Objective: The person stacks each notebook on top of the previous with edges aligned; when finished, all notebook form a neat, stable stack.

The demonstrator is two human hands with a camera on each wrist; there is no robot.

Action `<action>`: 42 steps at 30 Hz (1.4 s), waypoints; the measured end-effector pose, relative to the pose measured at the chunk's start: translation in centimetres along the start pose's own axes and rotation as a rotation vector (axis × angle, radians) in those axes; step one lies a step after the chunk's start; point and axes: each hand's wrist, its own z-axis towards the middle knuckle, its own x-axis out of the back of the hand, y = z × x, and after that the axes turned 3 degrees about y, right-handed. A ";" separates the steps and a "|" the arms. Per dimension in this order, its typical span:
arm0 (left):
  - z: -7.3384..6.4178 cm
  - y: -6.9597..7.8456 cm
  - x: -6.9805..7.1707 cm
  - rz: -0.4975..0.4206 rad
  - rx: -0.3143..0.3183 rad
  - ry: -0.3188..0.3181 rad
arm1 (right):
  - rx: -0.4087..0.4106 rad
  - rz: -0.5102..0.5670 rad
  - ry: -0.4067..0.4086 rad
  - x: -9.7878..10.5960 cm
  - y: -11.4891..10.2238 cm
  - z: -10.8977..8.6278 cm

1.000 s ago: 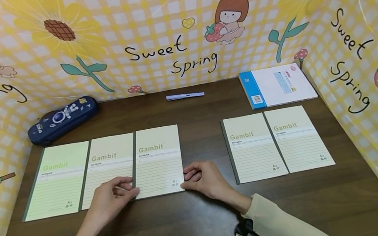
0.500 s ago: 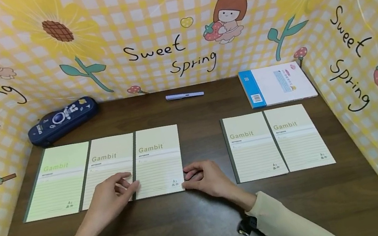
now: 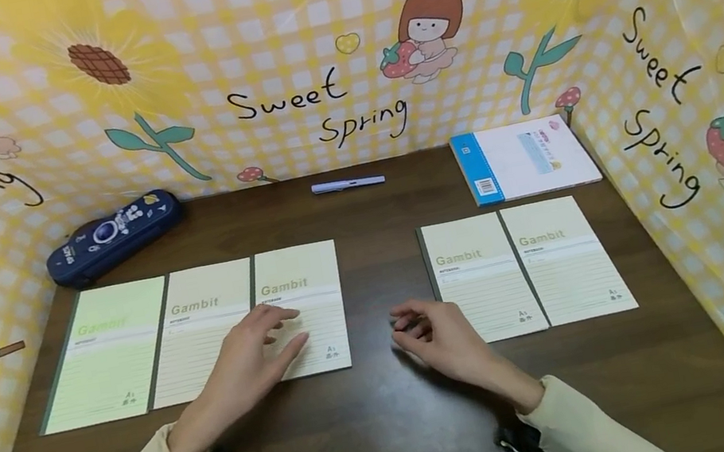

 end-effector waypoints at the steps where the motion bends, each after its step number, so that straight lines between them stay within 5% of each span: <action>1: 0.2 0.3 -0.3 0.005 -0.030 -0.012 | 0.010 -0.012 0.012 0.3 0.3 -0.3; 11: 2.7 3.3 -3.2 0.114 -0.356 -0.211 | 0.068 -0.144 0.174 3.3 3.2 -2.9; 19: 4.3 6.1 -5.8 0.172 -0.535 -0.439 | 0.044 -0.280 0.267 5.5 4.7 -4.8; 29: 4.9 10.2 -9.5 0.348 -0.612 -0.562 | 0.004 -0.478 0.313 7.5 6.0 -6.9; 35: 4.9 11.5 -11.4 0.401 -0.661 -0.602 | -0.009 -0.525 0.268 7.8 6.3 -7.9; 42: 4.7 12.2 -12.5 0.451 -0.640 -0.652 | -0.032 -0.584 0.152 7.8 6.7 -9.2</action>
